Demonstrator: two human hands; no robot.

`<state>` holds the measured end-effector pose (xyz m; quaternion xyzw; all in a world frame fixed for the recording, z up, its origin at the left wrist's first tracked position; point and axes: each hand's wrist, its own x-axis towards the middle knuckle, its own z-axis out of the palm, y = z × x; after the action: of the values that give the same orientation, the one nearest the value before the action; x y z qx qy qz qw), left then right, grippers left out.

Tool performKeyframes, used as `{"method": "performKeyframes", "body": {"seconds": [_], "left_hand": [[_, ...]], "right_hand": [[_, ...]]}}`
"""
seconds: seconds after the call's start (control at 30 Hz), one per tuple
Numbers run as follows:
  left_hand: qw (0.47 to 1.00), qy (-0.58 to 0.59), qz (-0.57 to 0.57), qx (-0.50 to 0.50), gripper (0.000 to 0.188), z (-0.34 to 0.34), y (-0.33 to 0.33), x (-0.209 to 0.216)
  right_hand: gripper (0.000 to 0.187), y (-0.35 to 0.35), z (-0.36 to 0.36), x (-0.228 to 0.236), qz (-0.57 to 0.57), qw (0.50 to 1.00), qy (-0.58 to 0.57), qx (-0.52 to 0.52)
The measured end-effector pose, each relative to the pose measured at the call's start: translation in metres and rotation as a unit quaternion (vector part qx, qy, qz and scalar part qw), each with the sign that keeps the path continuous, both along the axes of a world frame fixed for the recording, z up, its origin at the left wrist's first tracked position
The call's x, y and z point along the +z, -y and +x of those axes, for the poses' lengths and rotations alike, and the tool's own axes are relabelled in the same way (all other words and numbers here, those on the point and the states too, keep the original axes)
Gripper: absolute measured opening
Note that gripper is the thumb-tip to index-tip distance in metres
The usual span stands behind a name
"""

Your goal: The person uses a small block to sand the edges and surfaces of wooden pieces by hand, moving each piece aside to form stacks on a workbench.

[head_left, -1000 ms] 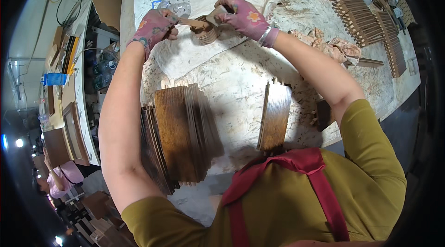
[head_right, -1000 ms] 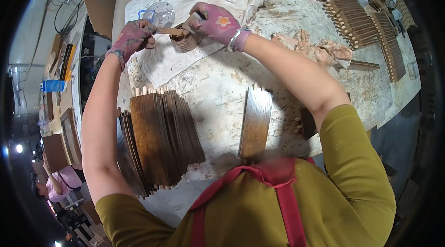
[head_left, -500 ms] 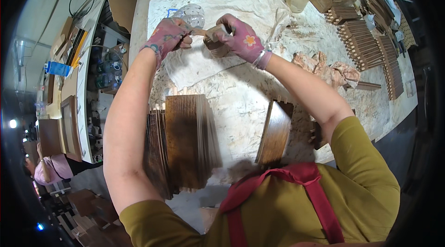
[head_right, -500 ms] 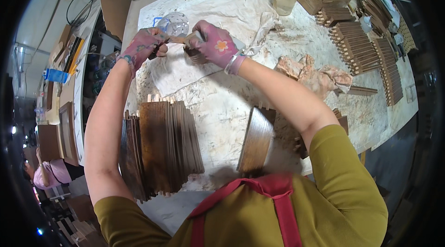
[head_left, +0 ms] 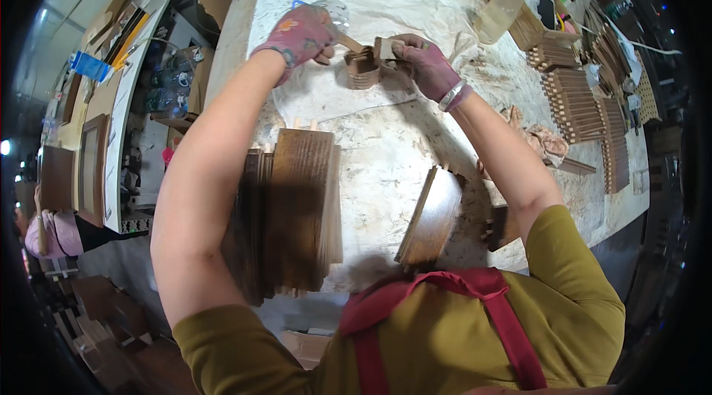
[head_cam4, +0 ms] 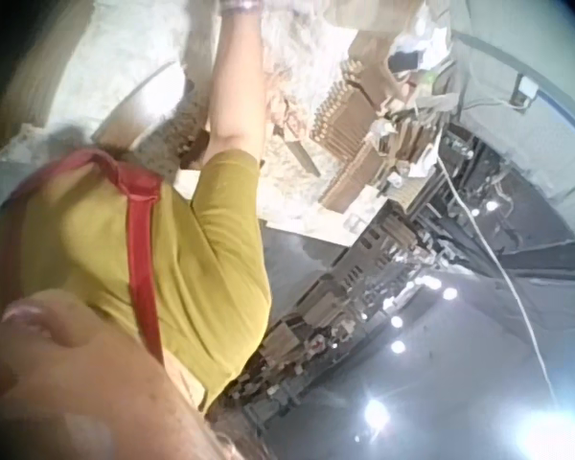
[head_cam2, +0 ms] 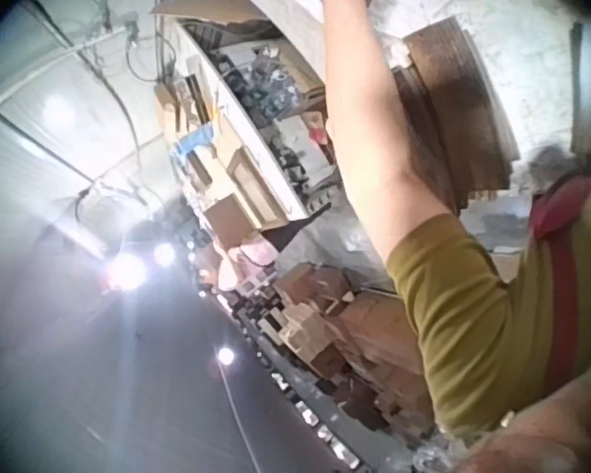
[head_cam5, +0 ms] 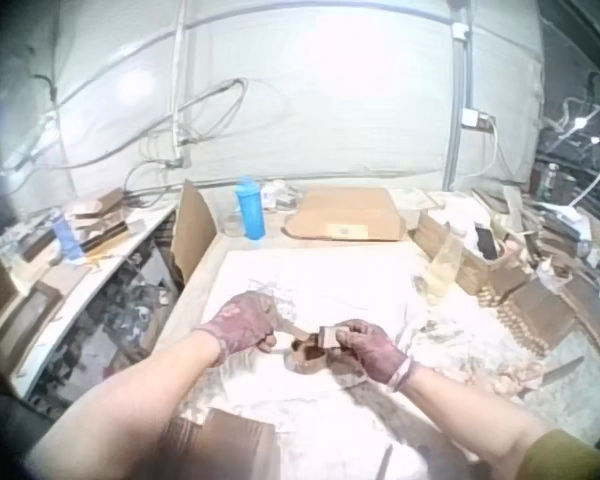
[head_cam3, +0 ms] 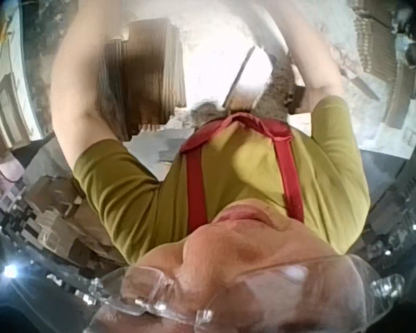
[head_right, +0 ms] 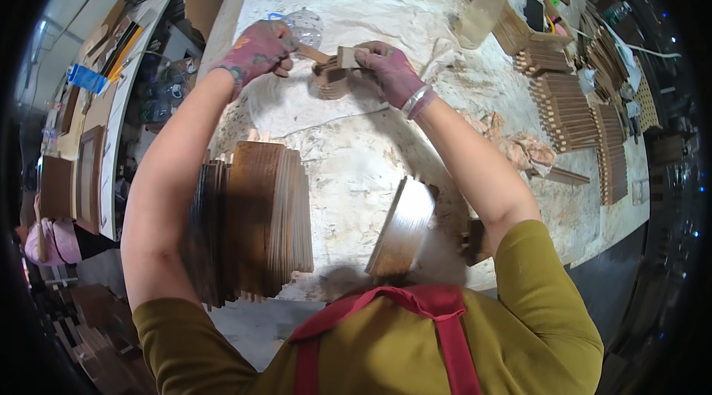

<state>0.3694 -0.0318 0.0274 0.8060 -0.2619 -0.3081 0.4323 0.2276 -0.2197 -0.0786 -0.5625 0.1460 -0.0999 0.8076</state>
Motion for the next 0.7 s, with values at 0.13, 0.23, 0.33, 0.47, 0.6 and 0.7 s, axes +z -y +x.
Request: {"method": "performKeyframes", "body": {"seconds": [0.13, 0.23, 0.33, 0.47, 0.6, 0.7], "left_hand": [[1.0, 0.016, 0.006, -0.006, 0.019, -0.015, -0.009, 0.014], [0.865, 0.433, 0.132, -0.215, 0.027, 0.035, 0.009, -0.056], [0.868, 0.428, 0.198, -0.156, 0.04, 0.008, 0.031, -0.037], [0.9, 0.363, 0.194, -0.142, 0.039, 0.005, 0.01, -0.014], [0.889, 0.41, 0.184, -0.083, 0.037, 0.013, -0.004, -0.041], [0.958, 0.241, 0.133, -0.077, 0.029, 0.005, -0.006, -0.014]], "right_hand": [[0.031, -0.011, 0.01, 0.0, -0.113, 0.993, 0.028, -0.002], [0.035, -0.021, 0.014, 0.001, -0.238, 0.971, -0.005, -0.01], [0.021, 0.009, 0.03, -0.044, -0.224, 0.972, 0.072, -0.018], [0.011, 0.03, 0.057, -0.078, -0.23, 0.967, 0.104, -0.039], [0.024, -0.024, 0.024, 0.0, -0.163, 0.986, 0.015, -0.023], [0.032, 0.0, 0.013, -0.011, -0.132, 0.991, 0.028, -0.003]]}}
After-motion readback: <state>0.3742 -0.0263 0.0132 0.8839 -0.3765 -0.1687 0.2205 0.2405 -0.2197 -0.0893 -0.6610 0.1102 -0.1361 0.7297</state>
